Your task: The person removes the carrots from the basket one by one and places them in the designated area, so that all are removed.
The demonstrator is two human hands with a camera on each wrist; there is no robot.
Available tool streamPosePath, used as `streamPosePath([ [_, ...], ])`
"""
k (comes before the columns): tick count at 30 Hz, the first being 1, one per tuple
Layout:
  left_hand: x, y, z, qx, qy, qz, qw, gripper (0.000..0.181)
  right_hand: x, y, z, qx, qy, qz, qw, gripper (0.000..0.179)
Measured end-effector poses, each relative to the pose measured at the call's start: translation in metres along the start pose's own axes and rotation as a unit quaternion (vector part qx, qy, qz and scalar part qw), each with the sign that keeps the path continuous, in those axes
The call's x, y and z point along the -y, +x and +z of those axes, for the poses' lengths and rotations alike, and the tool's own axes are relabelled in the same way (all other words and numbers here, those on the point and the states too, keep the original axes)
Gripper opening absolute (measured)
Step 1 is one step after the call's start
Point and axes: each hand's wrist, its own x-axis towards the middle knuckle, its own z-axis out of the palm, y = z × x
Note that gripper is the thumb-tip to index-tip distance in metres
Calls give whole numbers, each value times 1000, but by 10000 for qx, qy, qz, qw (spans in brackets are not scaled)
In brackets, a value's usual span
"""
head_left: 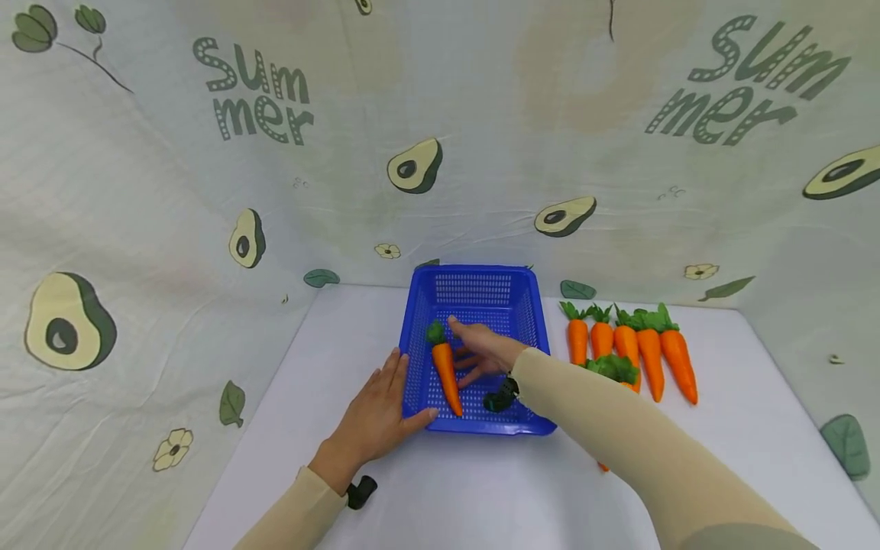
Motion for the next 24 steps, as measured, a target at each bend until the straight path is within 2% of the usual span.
streamPosePath([
  [8,0,2,0,14,22,9,10000,114,-7,14,19,303,277,-18,9992,61],
  [16,2,3,1,24,28,-9,10000,117,-9,21,24,697,94,-247,9972,80],
  [19,2,3,1,54,37,25,10000,117,-11,23,25,779,107,-315,9964,78],
  [24,2,4,-1,81,42,38,10000,116,-12,26,23,761,119,-471,9959,64],
])
